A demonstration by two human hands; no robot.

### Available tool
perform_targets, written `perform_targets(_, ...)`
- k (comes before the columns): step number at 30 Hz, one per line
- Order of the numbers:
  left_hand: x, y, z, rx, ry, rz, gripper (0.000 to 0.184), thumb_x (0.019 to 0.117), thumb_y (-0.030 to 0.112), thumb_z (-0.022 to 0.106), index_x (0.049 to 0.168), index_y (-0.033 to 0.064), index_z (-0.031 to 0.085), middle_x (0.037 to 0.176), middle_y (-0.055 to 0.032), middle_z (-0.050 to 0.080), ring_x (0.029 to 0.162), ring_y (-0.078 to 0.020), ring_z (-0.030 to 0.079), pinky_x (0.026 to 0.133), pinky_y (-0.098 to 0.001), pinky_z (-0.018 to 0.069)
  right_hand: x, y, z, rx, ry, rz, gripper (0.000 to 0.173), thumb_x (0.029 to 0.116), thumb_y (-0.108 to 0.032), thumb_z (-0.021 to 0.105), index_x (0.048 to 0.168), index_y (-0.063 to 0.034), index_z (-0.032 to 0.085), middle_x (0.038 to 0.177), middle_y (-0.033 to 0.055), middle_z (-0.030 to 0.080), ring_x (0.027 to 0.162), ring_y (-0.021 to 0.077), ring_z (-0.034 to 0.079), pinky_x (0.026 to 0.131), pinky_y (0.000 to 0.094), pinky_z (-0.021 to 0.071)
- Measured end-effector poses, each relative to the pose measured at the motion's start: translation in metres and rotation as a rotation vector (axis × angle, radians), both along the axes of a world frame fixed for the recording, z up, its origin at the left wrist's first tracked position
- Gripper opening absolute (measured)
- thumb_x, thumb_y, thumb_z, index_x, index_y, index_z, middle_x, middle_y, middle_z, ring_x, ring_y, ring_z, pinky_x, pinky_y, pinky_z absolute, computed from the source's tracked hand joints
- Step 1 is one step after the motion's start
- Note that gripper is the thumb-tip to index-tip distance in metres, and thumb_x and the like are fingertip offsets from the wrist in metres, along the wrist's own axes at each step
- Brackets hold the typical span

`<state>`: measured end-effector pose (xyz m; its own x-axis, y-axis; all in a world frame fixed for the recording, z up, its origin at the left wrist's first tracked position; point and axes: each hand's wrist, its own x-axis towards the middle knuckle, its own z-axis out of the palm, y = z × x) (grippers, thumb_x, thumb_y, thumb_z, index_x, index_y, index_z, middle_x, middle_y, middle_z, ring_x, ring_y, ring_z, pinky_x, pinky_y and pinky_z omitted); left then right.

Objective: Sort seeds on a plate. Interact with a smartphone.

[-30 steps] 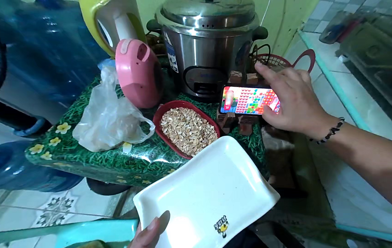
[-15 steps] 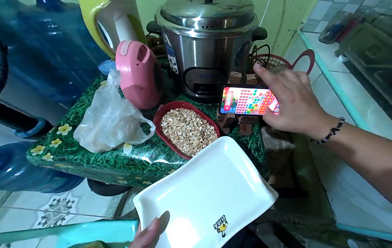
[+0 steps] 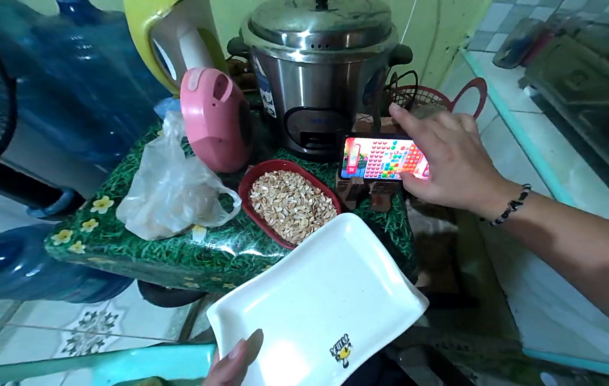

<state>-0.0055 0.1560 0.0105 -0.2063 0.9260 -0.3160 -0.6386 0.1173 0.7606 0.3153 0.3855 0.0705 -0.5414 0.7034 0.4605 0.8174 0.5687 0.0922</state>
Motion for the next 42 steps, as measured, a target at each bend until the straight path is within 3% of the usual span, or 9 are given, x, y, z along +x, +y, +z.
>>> perform_targets(14,0.000,0.000,-0.001,0.009,0.000,0.008,0.026,0.1019,0.011,0.035,0.114,0.0155,0.058,0.095,0.0008,0.076,0.089,-0.0074,0.074,0.079,-0.0283,0.0626,0.000,0.000,-0.001,0.013,0.003,0.001,0.093,0.0773,-0.028,0.065,0.163,-0.0169,0.030,0.118,0.0159,0.067,0.116,0.0419,0.057,0.095,0.0630,0.0378)
perform_targets(18,0.000,0.000,0.000,0.012,0.008,0.004,0.027,0.1019,0.011,0.035,0.113,0.0156,0.059,0.095,0.0016,0.077,0.089,-0.0068,0.074,0.079,-0.0279,0.0624,0.001,0.000,0.002,0.027,0.076,0.006,0.083,0.0845,-0.028,0.059,0.162,-0.0121,0.033,0.121,0.0177,0.068,0.114,0.0409,0.059,0.097,0.0623,0.0378)
perform_targets(21,0.001,0.000,-0.001,0.017,0.002,0.001,0.029,0.1021,0.011,0.034,0.112,0.0156,0.060,0.095,0.0012,0.077,0.089,-0.0070,0.074,0.080,-0.0280,0.0625,0.006,0.002,0.005,0.071,0.158,0.015,0.071,0.0885,-0.026,0.057,0.155,-0.0072,0.044,0.114,0.0133,0.072,0.109,0.0351,0.063,0.098,0.0598,0.0390)
perform_targets(24,0.002,0.000,0.000,0.000,0.013,0.009,0.028,0.1025,0.011,0.034,0.114,0.0153,0.059,0.095,0.0016,0.077,0.089,-0.0069,0.074,0.080,-0.0285,0.0626,0.012,0.005,0.006,0.102,0.206,0.023,0.051,0.0909,-0.025,0.058,0.138,-0.0053,0.064,0.113,0.0143,0.073,0.110,0.0354,0.064,0.097,0.0592,0.0405)
perform_targets(27,0.003,0.001,0.002,-0.013,0.023,0.008,0.027,0.1026,0.012,0.034,0.115,0.0158,0.058,0.095,0.0019,0.077,0.089,-0.0071,0.074,0.079,-0.0287,0.0627,0.015,0.007,0.004,0.102,0.226,0.031,0.038,0.0929,-0.026,0.057,0.122,-0.0061,0.073,0.113,0.0158,0.073,0.110,0.0355,0.065,0.095,0.0592,0.0418)
perform_targets(32,0.003,0.001,0.001,-0.008,0.014,0.006,0.028,0.1026,0.011,0.033,0.115,0.0149,0.057,0.095,0.0012,0.077,0.089,-0.0076,0.074,0.079,-0.0286,0.0628,0.015,0.009,0.001,0.097,0.244,0.043,0.032,0.0947,-0.028,0.059,0.111,-0.0082,0.078,0.107,0.0135,0.074,0.108,0.0337,0.065,0.096,0.0572,0.0410)
perform_targets(42,0.002,0.000,0.001,-0.016,0.004,0.008,0.026,0.1027,0.012,0.034,0.117,0.0151,0.056,0.096,0.0006,0.076,0.089,-0.0083,0.074,0.079,-0.0290,0.0629,0.010,0.008,0.001,0.105,0.247,0.015,0.036,0.0934,-0.038,0.064,0.109,-0.0078,0.077,0.104,0.0133,0.074,0.107,0.0336,0.065,0.096,0.0580,0.0396)
